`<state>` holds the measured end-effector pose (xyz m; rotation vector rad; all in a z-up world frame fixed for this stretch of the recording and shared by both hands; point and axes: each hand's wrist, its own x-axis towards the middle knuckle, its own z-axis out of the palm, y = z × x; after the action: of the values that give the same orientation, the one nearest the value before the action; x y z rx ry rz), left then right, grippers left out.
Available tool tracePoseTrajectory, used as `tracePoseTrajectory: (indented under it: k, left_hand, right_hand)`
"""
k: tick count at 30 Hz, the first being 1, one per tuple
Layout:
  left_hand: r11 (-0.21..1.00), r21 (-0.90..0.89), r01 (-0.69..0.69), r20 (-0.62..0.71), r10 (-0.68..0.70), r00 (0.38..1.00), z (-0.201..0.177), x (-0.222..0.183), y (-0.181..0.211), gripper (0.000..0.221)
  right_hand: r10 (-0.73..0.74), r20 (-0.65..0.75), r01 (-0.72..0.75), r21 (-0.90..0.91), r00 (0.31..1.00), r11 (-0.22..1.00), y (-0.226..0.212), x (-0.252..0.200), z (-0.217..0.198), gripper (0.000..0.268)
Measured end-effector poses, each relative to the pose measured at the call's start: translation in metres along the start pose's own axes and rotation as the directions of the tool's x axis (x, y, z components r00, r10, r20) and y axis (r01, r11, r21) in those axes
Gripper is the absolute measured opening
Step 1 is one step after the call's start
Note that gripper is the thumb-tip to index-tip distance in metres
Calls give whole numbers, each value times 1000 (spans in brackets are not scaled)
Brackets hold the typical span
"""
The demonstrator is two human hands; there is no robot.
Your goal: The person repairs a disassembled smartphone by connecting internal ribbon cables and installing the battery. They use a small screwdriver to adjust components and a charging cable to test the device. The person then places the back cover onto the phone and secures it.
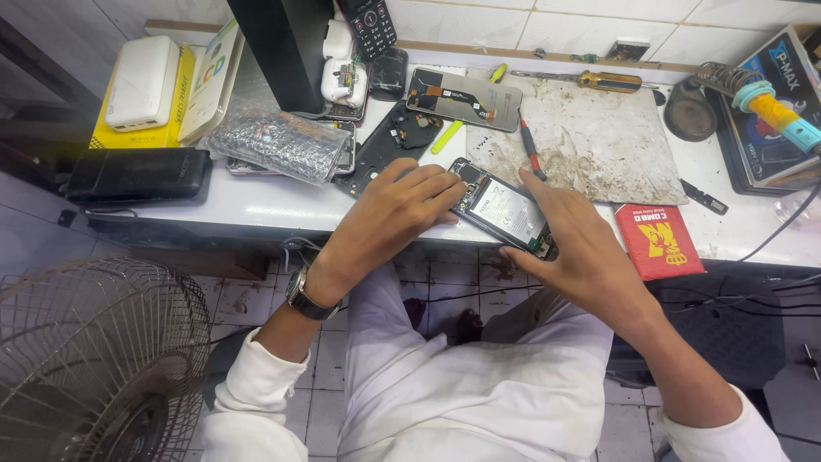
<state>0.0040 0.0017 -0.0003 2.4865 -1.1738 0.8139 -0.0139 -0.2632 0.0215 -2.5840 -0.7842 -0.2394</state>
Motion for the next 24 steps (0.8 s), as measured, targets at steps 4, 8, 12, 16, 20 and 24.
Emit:
tracePoseTrajectory:
  k: [4, 8, 12, 16, 20, 24]
  left_hand:
    - [999, -45, 17, -22, -18, 1000, 3, 3, -2, 49]
    - [990, -140, 13, -6, -14, 1000, 3, 8, -10, 49]
    - [982, -185, -19, -22, 15, 1000, 4, 10, -14, 50]
    - [994, -107, -28, -88, 18, 996, 12, 11, -13, 35]
    - [995, -100, -11, -155, -4, 988, 18, 12, -12, 30]
    - [994, -105, 29, -182, -48, 982, 20, 13, -9, 28]
  right_hand:
    - [63, 90, -64, 14, 994, 998, 6, 7, -9, 98]
    - [35, 121, -40, 42, 992, 998, 11, 13, -18, 100]
    - [27, 110, -43, 145, 994, 988, 13, 15, -23, 96]
    - [9, 103, -33, 234, 995, 972, 14, 17, -26, 93]
    - [14, 148, -64, 340, 989, 938, 15, 16, -32, 73]
    - [18, 187, -70, 279, 982, 958, 13, 16, -37, 51]
